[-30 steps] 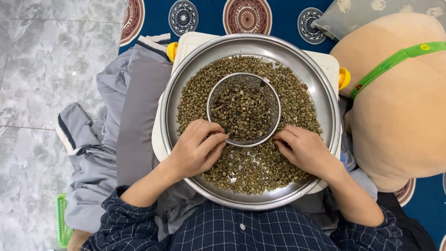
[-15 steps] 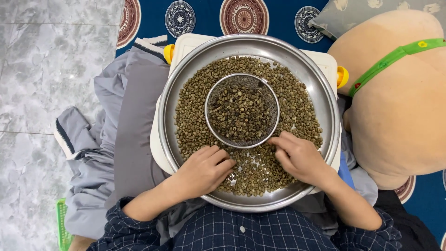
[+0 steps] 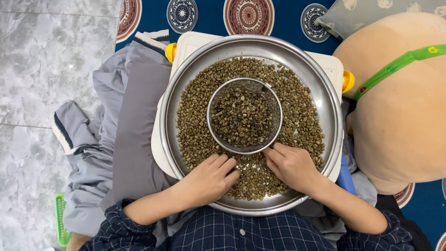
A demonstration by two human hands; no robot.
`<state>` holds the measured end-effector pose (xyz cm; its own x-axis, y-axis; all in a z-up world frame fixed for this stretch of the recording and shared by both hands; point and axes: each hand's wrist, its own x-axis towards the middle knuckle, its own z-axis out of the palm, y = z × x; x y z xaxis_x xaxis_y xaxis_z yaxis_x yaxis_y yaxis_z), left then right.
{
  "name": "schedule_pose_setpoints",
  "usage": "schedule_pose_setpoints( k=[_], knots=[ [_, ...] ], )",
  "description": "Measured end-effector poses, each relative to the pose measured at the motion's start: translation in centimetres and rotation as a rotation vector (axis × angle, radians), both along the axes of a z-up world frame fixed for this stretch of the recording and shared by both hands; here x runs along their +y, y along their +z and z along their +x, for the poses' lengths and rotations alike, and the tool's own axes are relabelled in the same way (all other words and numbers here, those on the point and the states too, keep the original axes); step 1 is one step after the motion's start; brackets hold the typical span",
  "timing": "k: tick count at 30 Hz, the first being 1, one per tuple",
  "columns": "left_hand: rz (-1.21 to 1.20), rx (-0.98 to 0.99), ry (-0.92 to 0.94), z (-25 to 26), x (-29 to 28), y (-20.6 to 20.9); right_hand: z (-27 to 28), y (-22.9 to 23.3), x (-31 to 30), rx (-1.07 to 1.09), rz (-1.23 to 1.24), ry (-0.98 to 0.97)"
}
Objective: Manually sorting green coffee beans in a large metal tray to remove defects and debris.
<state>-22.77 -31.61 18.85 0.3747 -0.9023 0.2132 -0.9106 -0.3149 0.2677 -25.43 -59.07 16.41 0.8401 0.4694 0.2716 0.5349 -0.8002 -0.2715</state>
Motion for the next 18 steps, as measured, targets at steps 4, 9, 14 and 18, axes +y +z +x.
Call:
schedule_pose_setpoints(
  k=[4,9,14,18],
  knots=[
    [0.068,0.032,0.041,-0.7,-0.5,0.2,0.4,0.1,-0.4,0.047,0.079,0.005],
    [0.038,0.017,0.036,-2.5,-1.4,-0.8,0.8,0.1,-2.3,0.413,0.447,-0.173],
    [-0.014,0.017,-0.011,-4.1,-2.4,-0.6,3.7,2.3,-3.2,0.803,0.475,-0.499],
    [-0.083,0.026,-0.002,-4.6,-2.6,-0.5,5.7,0.4,-3.5,0.874,0.48,-0.319]
  ],
)
